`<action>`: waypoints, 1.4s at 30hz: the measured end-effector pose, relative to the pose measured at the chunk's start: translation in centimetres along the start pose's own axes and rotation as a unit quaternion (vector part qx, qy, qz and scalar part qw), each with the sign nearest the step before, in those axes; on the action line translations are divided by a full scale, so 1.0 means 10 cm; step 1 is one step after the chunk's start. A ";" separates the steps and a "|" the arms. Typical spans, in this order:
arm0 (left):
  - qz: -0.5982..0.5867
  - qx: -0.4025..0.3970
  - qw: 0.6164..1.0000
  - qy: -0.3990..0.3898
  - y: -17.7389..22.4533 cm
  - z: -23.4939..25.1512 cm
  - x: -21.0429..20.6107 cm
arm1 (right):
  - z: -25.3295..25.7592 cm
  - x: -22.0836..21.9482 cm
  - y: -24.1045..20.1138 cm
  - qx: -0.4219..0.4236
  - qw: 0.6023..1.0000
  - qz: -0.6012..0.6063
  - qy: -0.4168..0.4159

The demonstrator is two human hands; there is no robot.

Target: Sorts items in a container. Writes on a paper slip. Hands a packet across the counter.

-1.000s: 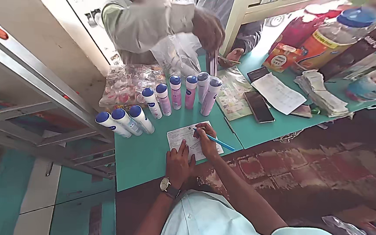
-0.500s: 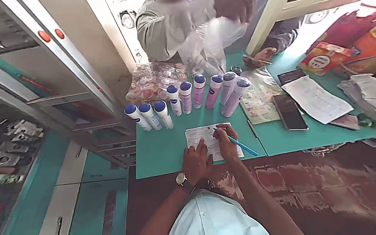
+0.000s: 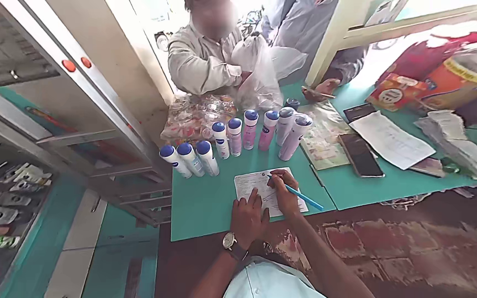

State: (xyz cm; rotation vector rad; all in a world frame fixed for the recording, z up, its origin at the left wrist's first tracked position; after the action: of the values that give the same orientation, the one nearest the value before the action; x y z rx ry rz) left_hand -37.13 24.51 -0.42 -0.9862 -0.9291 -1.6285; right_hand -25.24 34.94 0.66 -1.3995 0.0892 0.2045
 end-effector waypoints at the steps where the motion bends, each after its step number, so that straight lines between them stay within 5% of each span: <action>1: 0.005 -0.002 1.000 0.005 0.00 0.00 0.00 | 0.00 0.00 0.00 -0.001 1.000 0.002 0.001; 27: 0.012 -0.003 1.000 -0.010 0.02 0.00 -0.03 | 0.01 0.01 0.03 -0.004 1.000 0.012 0.007; 31: -0.165 -0.035 0.973 0.158 -0.09 -0.16 0.33 | -0.01 -0.01 0.03 -0.007 1.000 0.006 0.003; 36: -0.185 0.105 0.899 0.384 -1.22 -0.42 1.86 | 0.06 0.00 0.03 -0.037 0.998 0.036 -0.023; 39: -0.150 0.200 0.909 0.334 -2.39 -0.09 2.36 | 0.08 -0.06 -0.13 -0.031 0.998 -0.003 -0.055; 42: -0.235 0.255 0.922 0.174 -3.31 0.66 2.12 | 0.05 -0.15 -0.35 0.010 0.990 -0.099 -0.105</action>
State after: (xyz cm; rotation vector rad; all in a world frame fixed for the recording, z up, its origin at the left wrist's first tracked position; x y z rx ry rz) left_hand -72.03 30.79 17.72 -0.1062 -1.3118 -1.7351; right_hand -26.09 34.76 4.36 -1.3495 -0.2206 0.1844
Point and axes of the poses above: each hand's wrist, its own z-axis towards the middle knuckle, its own x-axis out of the back of the hand, y = z × x, the point moved 6 cm from there along z, towards the middle knuckle, and after that the axes turned 7 degrees about -x, right-handed, at the moved point
